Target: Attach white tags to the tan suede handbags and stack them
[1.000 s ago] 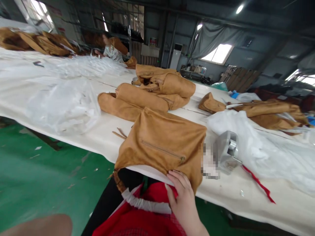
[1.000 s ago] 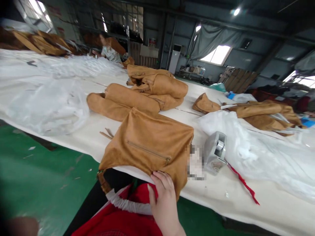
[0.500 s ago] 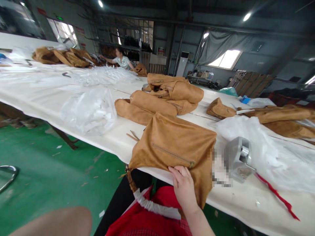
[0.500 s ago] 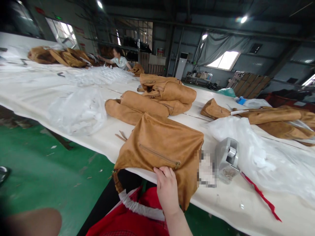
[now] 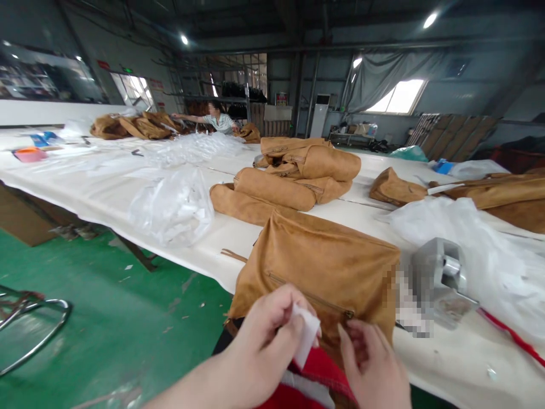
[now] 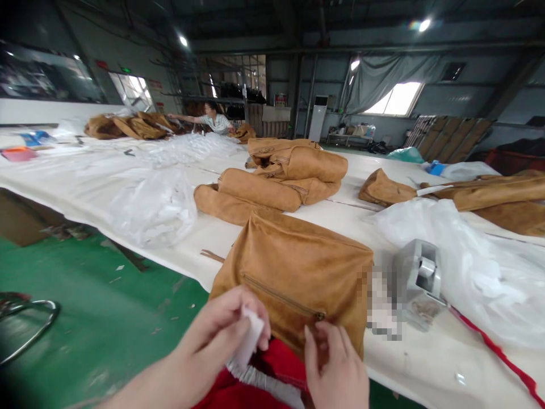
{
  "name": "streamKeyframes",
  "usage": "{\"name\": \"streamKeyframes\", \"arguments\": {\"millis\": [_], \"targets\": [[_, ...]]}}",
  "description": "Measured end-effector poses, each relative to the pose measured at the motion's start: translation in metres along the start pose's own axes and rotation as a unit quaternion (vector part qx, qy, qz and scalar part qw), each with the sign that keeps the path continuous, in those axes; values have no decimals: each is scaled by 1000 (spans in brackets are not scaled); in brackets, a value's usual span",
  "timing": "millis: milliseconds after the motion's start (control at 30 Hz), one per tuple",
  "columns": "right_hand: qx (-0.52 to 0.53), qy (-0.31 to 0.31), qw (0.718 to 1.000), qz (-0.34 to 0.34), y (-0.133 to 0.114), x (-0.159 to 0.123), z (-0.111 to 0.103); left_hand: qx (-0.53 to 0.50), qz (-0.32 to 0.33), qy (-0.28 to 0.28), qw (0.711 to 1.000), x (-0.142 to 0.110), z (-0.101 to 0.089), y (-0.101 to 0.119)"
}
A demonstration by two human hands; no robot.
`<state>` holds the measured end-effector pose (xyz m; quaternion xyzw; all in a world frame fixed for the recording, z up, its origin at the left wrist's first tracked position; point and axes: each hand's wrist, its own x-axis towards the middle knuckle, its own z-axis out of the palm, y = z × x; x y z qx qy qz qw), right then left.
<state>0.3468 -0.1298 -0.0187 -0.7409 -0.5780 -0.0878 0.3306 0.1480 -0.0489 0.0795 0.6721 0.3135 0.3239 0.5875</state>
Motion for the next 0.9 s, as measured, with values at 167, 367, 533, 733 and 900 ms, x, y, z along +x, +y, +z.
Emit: {"name": "streamKeyframes", "arguments": {"millis": [167,367,533,733,900], "targets": [[-165,-25,985,48,15,12,2,91,-38,-45,994,38,35,-44],[-135,-42,990,5,22,12,5,136,-50,-46,988,49,51,-70],[-100,25,993,-58,25,7,-5,182,-36,-41,982,55,61,-70],[-140,79,980,-116,15,4,-15,135,-19,-17,990,58,87,-70],[-87,85,988,-92,13,6,-7,150,-19,-10,988,58,86,-69]]}}
